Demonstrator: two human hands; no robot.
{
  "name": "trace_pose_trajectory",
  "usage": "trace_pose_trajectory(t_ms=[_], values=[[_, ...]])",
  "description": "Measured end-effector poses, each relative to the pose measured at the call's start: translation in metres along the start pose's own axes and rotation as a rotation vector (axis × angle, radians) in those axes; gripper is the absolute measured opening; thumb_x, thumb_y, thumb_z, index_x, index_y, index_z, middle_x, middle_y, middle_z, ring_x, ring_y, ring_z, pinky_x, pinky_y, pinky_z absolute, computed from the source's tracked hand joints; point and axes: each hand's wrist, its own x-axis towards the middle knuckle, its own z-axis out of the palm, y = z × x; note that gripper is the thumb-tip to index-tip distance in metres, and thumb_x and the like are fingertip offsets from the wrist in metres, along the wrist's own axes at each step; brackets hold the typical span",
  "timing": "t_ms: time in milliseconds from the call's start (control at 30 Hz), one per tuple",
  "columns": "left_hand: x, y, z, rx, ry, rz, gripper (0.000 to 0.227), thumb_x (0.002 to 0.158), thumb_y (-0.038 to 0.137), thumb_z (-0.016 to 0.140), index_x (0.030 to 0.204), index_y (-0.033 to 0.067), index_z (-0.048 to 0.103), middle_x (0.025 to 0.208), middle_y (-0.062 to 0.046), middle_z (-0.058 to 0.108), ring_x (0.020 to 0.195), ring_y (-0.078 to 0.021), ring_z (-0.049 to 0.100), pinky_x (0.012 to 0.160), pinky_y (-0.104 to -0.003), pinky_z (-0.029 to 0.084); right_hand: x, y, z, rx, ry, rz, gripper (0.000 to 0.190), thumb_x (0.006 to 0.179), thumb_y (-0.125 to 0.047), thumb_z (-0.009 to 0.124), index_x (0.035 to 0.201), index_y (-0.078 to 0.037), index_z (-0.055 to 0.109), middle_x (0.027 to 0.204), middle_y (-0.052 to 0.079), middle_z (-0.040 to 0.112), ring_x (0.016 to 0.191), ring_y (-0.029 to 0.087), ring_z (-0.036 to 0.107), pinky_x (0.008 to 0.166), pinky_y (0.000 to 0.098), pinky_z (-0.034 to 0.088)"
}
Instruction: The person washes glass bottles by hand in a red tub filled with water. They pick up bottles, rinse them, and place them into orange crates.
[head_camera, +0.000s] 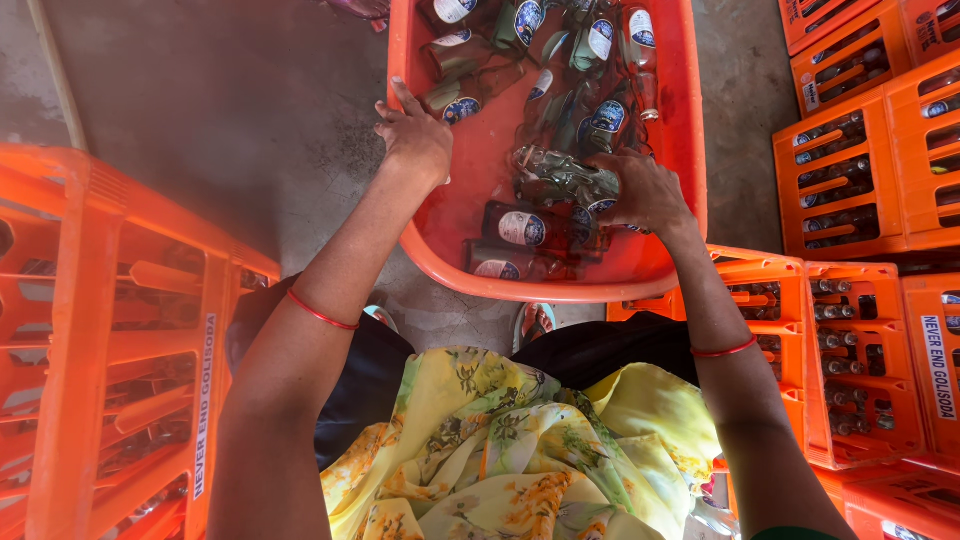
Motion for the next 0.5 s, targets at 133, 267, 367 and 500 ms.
trace_pose_trajectory(t_ms=[133,267,367,500], values=[[-0.0003,-0.0020,-0.0011,-0.004,0.007,0.005,0.103,0.077,0.038,0.091,0.155,-0.0012,0.037,0.156,-0.048,-0.006,0.141,-0.0672,0.024,0.110,-0.061,0.042,0.0007,-0.0018,-0.0015,0.003,0.000,-0.007,0.092,0.050,-0.016,0.094,0.136,-0.027,0.064,0.118,0.005,0.070,0.111,0.030,0.066,0.090,0.0477,0.055],[0.0002,-0.0020,0.0005,0.008,0.003,0.011,0.101,0.077,0.037,0.091,0.155,-0.0008,0.038,0.156,-0.049,-0.006,0.141,-0.0673,0.025,0.110,-0.061,0.042,0.0002,-0.0032,-0.0031,0.005,-0.004,0.004,0.091,0.050,-0.015,0.094,0.136,-0.027,0.065,0.119,0.003,0.071,0.111,0.029,0.067,0.090,0.0479,0.056],[0.0011,-0.0015,0.0010,0.002,0.001,0.004,0.102,0.077,0.038,0.091,0.155,0.0001,0.037,0.156,-0.048,-0.007,0.141,-0.0668,0.024,0.110,-0.060,0.042,0.0005,-0.0035,-0.0036,0.009,0.004,-0.001,0.090,0.050,-0.015,0.094,0.134,-0.027,0.066,0.118,0.004,0.071,0.112,0.029,0.067,0.089,0.0480,0.055],[0.0011,-0.0014,0.0006,0.021,0.005,0.012,0.102,0.077,0.035,0.091,0.156,-0.0013,0.037,0.155,-0.050,-0.007,0.140,-0.0679,0.024,0.109,-0.061,0.042,0.0011,-0.0028,-0.0024,0.009,0.005,-0.002,0.091,0.049,-0.016,0.094,0.135,-0.027,0.065,0.117,0.004,0.071,0.110,0.029,0.067,0.089,0.0478,0.055]])
